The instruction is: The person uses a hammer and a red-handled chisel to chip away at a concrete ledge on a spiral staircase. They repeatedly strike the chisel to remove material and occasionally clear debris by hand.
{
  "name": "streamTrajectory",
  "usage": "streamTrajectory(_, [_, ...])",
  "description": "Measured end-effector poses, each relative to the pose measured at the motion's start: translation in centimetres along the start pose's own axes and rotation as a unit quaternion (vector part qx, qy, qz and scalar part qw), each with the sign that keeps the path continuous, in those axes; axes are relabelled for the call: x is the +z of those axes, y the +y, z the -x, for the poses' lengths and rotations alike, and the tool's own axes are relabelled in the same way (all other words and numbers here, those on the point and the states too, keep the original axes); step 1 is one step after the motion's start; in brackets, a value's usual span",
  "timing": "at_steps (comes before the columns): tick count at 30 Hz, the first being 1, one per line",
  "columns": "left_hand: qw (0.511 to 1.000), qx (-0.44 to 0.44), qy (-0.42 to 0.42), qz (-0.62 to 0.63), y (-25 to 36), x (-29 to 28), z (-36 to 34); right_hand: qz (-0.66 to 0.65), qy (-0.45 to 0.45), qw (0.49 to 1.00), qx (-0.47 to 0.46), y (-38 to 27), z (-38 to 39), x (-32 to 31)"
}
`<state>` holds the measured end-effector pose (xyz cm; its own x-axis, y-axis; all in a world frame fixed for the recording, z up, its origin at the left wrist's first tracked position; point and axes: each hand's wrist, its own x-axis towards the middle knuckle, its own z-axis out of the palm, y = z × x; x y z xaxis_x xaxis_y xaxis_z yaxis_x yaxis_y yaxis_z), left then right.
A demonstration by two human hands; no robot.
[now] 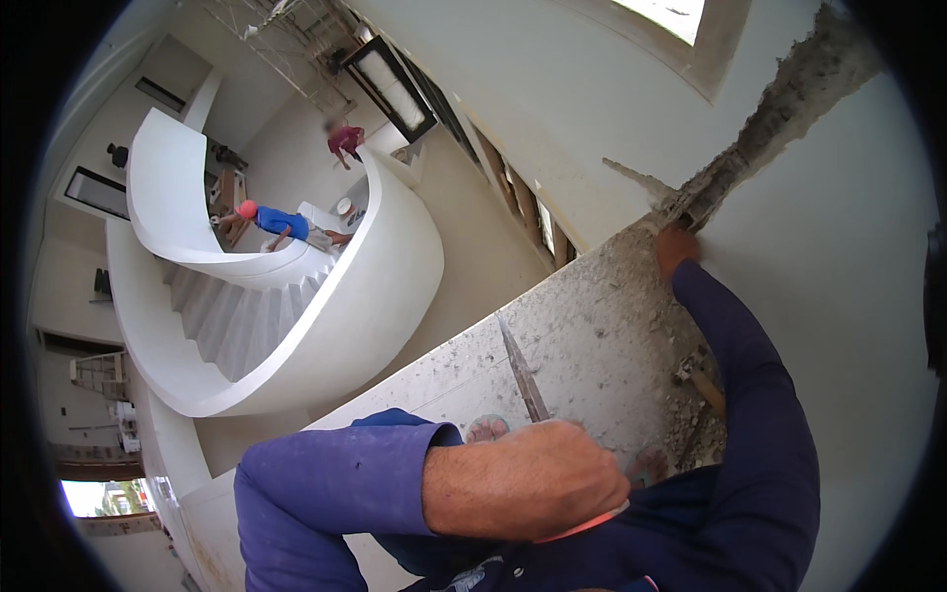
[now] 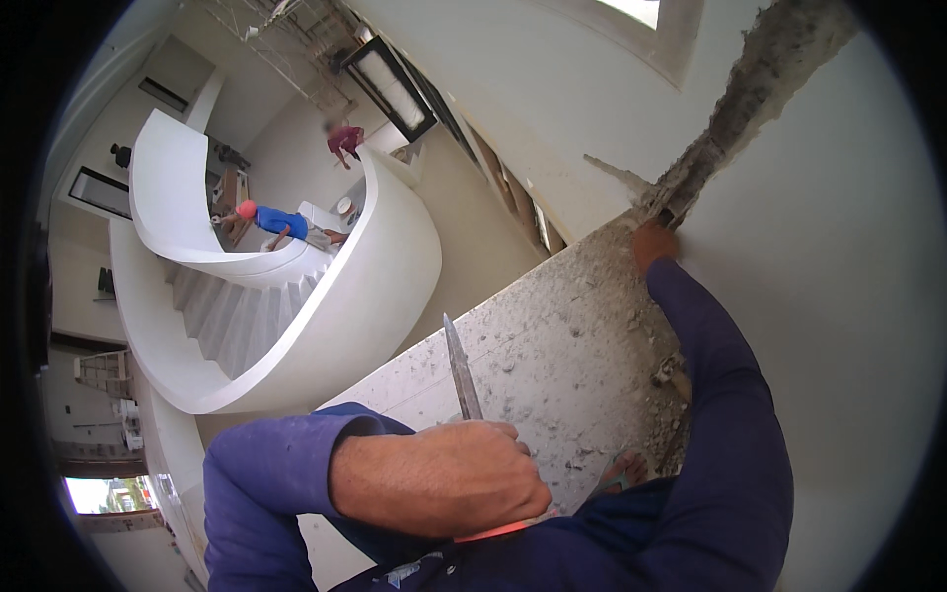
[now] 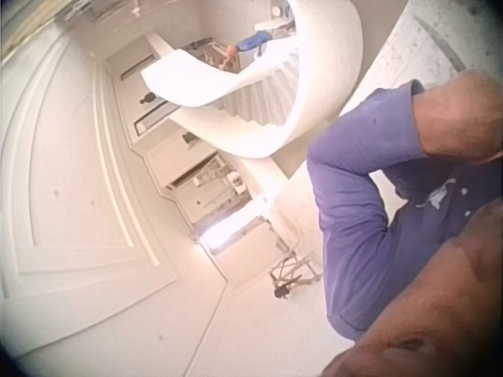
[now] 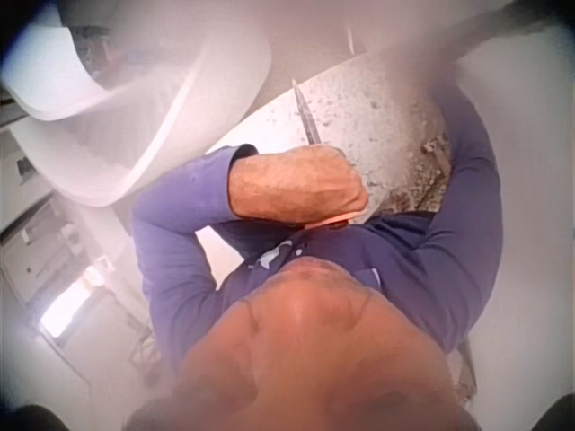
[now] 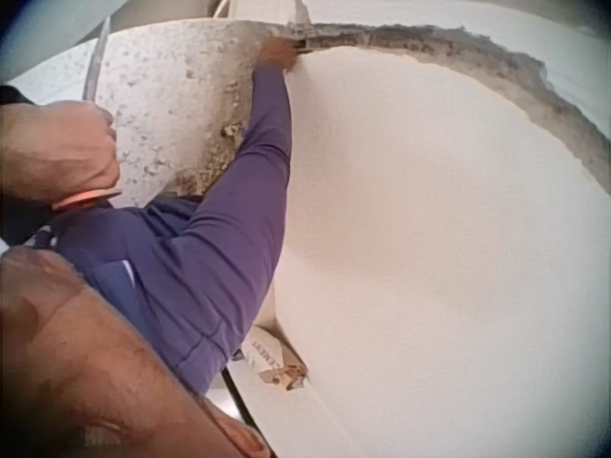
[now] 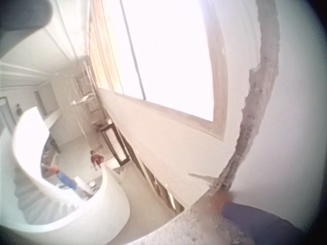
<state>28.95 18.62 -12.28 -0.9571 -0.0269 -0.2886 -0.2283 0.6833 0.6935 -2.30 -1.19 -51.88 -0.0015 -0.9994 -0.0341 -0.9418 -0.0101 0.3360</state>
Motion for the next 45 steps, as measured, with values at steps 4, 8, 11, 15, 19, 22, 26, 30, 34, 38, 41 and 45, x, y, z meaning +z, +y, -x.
streamTrajectory(4, [1.000, 0.020, -0.022, -0.003, -0.4, -0.7, -0.4, -0.119, -0.055, 0.991, -0.021, 4.0, -1.4, 0.6])
streamTrajectory(8, [1.000, -0.016, 0.001, 0.018, -0.2, 0.4, 0.7, -0.128, -0.053, 0.987, -0.079, -1.0, -0.1, -4.1])
streamTrajectory(11, [1.000, 0.009, 0.007, 0.000, -0.4, -0.2, 0.0, -0.070, -0.015, 0.997, -0.017, 1.3, -0.2, -2.3])
streamTrajectory(15, [1.000, 0.001, 0.003, 0.011, -0.5, 0.2, 0.1, -0.099, -0.048, 0.993, -0.042, 0.7, -0.6, -3.5])
streamTrajectory(19, [1.000, 0.003, 0.009, 0.001, -0.4, 0.1, 0.2, -0.098, -0.077, 0.988, -0.092, 1.3, -0.6, -3.0])
streamTrajectory(22, [0.999, 0.001, -0.026, -0.033, -0.4, -0.8, -0.7, -0.062, -0.041, 0.993, -0.086, 4.0, -0.3, -0.7])
streamTrajectory(26, [1.000, -0.003, -0.003, 0.014, -0.3, 0.1, 0.3, -0.112, -0.073, 0.981, -0.142, -0.2, -0.1, -5.2])
streamTrajectory(30, [1.000, 0.019, 0.009, 0.005, -0.2, 0.0, -0.3, -0.193, 0.029, 0.972, -0.130, 0.6, 0.7, -3.7])
streamTrajectory(34, [1.000, 0.005, -0.002, 0.003, -0.1, -0.2, -0.2, -0.210, 0.018, 0.972, -0.103, -0.5, 3.6, -2.4])
streamTrajectory(38, [1.000, -0.008, 0.018, 0.003, 0.0, 0.4, 0.4, -0.211, -0.107, 0.968, -0.082, -0.7, 3.8, -3.0])
streamTrajectory(41, [0.999, 0.015, 0.044, -0.003, -0.1, -0.1, 0.3, -0.162, -0.077, 0.981, -0.068, 1.6, 3.7, -1.9])
streamTrajectory(45, [0.999, 0.004, 0.050, 0.008, 0.3, 0.3, 1.4, -0.164, -0.066, 0.981, -0.081, 1.0, 7.9, -2.6])
